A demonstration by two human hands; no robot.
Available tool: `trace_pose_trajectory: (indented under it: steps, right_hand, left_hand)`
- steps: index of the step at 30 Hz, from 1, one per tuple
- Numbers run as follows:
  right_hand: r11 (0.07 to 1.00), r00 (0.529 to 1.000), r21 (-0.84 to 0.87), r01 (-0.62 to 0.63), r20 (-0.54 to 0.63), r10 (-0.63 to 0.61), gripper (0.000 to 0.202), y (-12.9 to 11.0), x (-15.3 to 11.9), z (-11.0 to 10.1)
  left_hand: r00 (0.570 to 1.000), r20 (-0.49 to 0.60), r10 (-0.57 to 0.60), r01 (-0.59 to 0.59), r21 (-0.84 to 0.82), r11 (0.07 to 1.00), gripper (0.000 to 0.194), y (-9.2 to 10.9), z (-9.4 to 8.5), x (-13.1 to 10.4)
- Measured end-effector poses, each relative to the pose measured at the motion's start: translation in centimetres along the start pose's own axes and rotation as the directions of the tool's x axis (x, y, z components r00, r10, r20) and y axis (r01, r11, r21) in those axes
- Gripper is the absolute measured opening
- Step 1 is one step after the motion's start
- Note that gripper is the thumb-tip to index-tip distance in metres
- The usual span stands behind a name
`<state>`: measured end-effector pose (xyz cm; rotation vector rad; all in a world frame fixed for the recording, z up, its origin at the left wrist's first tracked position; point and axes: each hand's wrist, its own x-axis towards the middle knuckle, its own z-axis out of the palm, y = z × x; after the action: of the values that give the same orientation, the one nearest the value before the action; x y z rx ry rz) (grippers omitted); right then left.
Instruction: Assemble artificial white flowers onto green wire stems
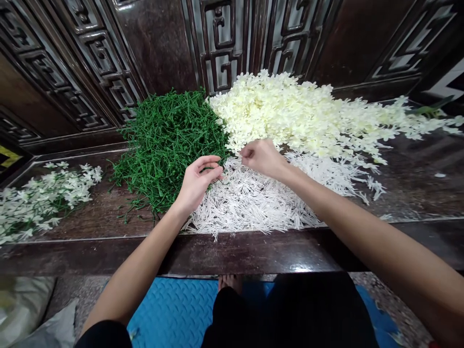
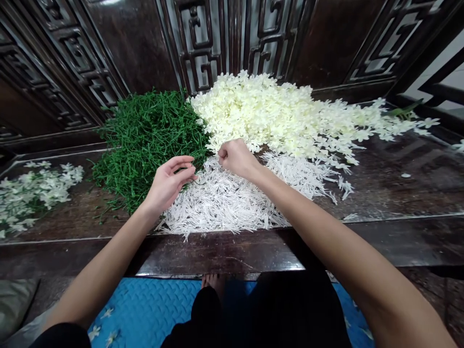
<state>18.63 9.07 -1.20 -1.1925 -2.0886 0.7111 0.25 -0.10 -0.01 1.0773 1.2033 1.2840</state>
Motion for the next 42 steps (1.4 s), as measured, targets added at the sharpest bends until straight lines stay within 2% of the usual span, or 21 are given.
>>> trace_pose_trajectory:
  steps: [1,4,7,9,14,19,22,25,28,30,33,36,39,42]
  right_hand:
    - [0.999,1.000,0.036,-0.008,-0.019,0.008,0.018,-0.2,-0.5,-0.4]
    - [0.948,0.994,0.315,-0.043,-0.083,0.073,0.007,-0.8,-2.5,-1.7]
    - [0.862,0.999,0.506,-0.040,-0.004,0.048,0.010,-1.1,-4.3,-2.3]
    - [0.836,0.998,0.546,-0.056,0.049,0.035,0.013,-1.1,-5.1,-2.2]
    - [0.798,0.995,0.597,-0.077,0.101,0.021,0.016,-1.3,-5.6,-1.6]
    - [0.793,0.995,0.606,-0.063,0.099,0.003,0.017,-1.8,-5.8,-1.6]
    - [0.788,0.995,0.614,-0.054,0.098,-0.009,0.015,-1.8,-5.9,-1.4]
    - [0.786,0.998,0.617,-0.039,0.067,-0.004,0.013,-1.9,-5.9,-1.1]
    - [0.851,0.998,0.526,0.005,-0.062,0.033,0.007,-2.0,-5.9,-1.2]
    - [0.896,0.995,0.443,0.026,-0.099,0.020,0.002,-2.1,-5.9,-1.3]
    - [0.902,0.998,0.431,0.004,0.052,-0.029,0.002,-2.5,-6.2,-1.4]
    - [0.869,0.976,0.481,-0.112,0.218,0.006,0.005,-2.9,-6.3,-1.3]
    - [0.806,0.958,0.544,-0.234,0.269,0.096,0.009,-3.2,-6.3,-1.0]
    - [0.732,0.954,0.621,-0.280,0.264,0.141,0.012,-3.1,-6.2,-1.1]
  left_hand:
    - [1.000,-0.003,0.003,-0.003,0.000,1.000,0.019,0.0,0.0,0.0]
    - [1.000,-0.006,-0.001,0.001,0.003,1.000,0.015,0.0,0.3,0.0]
    - [0.999,0.041,-0.018,0.017,0.030,0.999,0.015,-0.3,0.8,-0.1]
    - [0.996,0.094,-0.012,0.007,0.052,0.999,0.017,-0.7,1.1,-0.3]
    - [0.983,0.175,0.056,-0.084,0.160,0.984,0.028,-1.2,1.3,-0.6]
    - [0.971,0.181,0.155,-0.189,0.192,0.963,0.026,-1.2,1.3,-0.5]
    - [0.961,0.184,0.208,-0.245,0.208,0.947,0.018,-1.5,1.3,-0.4]
    - [0.970,0.134,0.203,-0.230,0.237,0.944,0.014,-1.9,1.3,-0.4]
    - [0.982,0.047,0.185,-0.191,0.246,0.950,0.016,-2.1,1.2,-0.3]
    - [0.983,-0.012,0.182,-0.175,0.218,0.960,0.018,-2.1,1.2,-0.4]
    - [0.980,-0.045,0.195,-0.184,0.174,0.967,0.019,-2.1,1.3,-0.5]
    - [0.971,-0.001,0.238,-0.235,0.151,0.960,0.015,-2.0,1.5,-0.8]
    - [0.956,0.078,0.284,-0.292,0.139,0.946,0.011,-1.9,1.7,-1.0]
    - [0.942,0.124,0.312,-0.330,0.167,0.929,0.008,-1.9,1.8,-1.1]
